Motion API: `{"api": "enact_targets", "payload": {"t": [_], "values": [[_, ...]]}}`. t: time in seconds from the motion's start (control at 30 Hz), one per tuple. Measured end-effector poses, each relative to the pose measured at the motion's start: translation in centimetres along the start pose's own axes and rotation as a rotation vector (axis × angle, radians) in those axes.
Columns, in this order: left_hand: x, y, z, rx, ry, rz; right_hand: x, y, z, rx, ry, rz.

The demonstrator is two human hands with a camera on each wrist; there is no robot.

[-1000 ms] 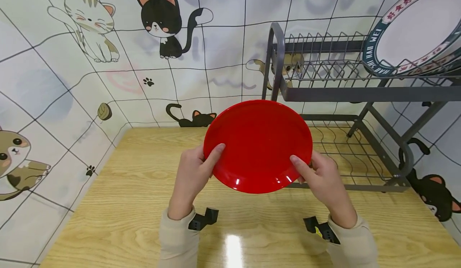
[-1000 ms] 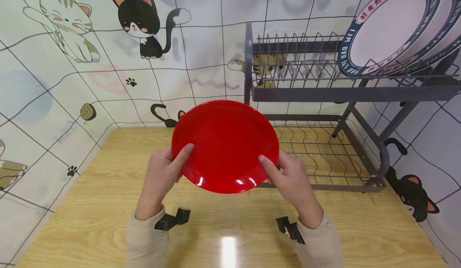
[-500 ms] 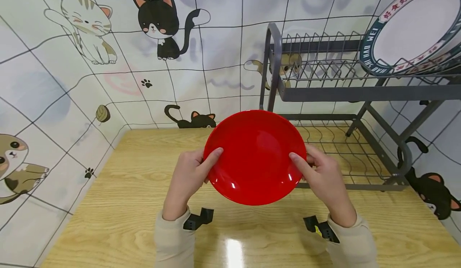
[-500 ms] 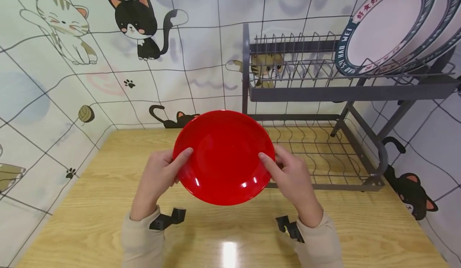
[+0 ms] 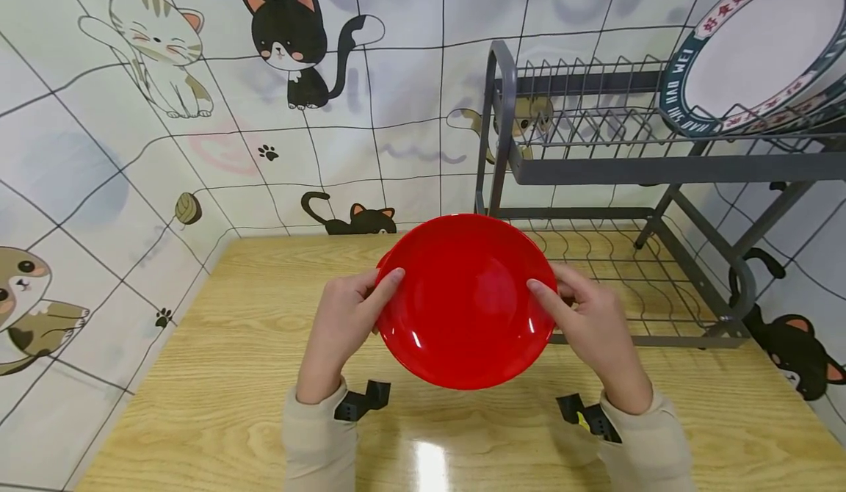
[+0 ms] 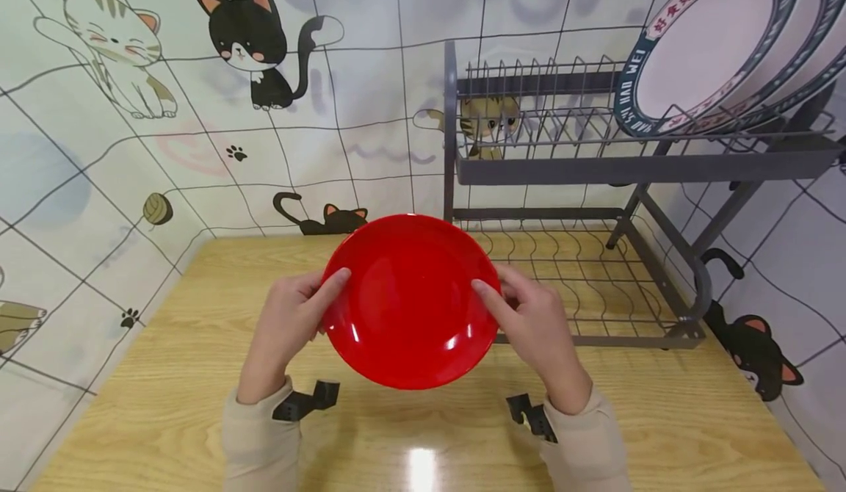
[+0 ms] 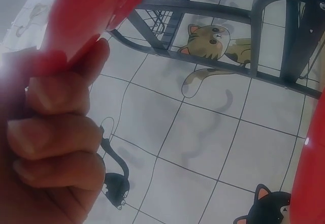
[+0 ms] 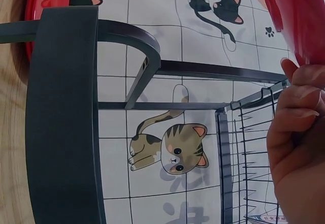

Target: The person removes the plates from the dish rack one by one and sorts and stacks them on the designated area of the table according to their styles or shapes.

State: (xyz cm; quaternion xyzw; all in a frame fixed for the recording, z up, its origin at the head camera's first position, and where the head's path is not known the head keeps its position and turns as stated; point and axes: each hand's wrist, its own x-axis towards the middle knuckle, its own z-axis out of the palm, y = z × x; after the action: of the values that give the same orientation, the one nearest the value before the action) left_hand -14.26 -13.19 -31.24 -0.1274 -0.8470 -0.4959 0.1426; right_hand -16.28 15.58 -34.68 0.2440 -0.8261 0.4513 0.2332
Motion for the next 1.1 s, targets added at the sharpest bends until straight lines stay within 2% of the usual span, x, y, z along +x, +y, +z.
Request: {"api": "enact_targets", "payload": {"t": [0.13,0.23,0.37,0.57,0.8,0.97,1.1], "values": [[-0.2,0.9,-0.3,-0.009,0.007,-0.011,0.1,0.1,0.2,0.010,-0.029,0.027],[-0.2,0.7,-0.3,-0.033,0.031,-0.006,0.1,0.2,0.4,0.037,-0.061,0.052],[-0.1,0.2,-0.2,-0.061,0.086,0.034,0.1,0.2,0.6,0.056,-0.083,0.058],[0.0,0.0,-0.1,-0.065,0.134,0.080,0.3,-0.3,0.6,0.027,-0.059,0.078],[0.0,0.1,-0.3,-0.073,0.147,0.038,0.4,-0.4,0.5,-0.028,-0.026,0.055],[0.0,0.1,-0.4,-0.074,0.158,0.018,0.4,-0.2,0.4,-0.019,-0.018,0.018],[0.2,-0.8,-0.4,-0.084,0.170,0.004,0.3,0.0,0.2,0.003,-0.032,0.031]]}}
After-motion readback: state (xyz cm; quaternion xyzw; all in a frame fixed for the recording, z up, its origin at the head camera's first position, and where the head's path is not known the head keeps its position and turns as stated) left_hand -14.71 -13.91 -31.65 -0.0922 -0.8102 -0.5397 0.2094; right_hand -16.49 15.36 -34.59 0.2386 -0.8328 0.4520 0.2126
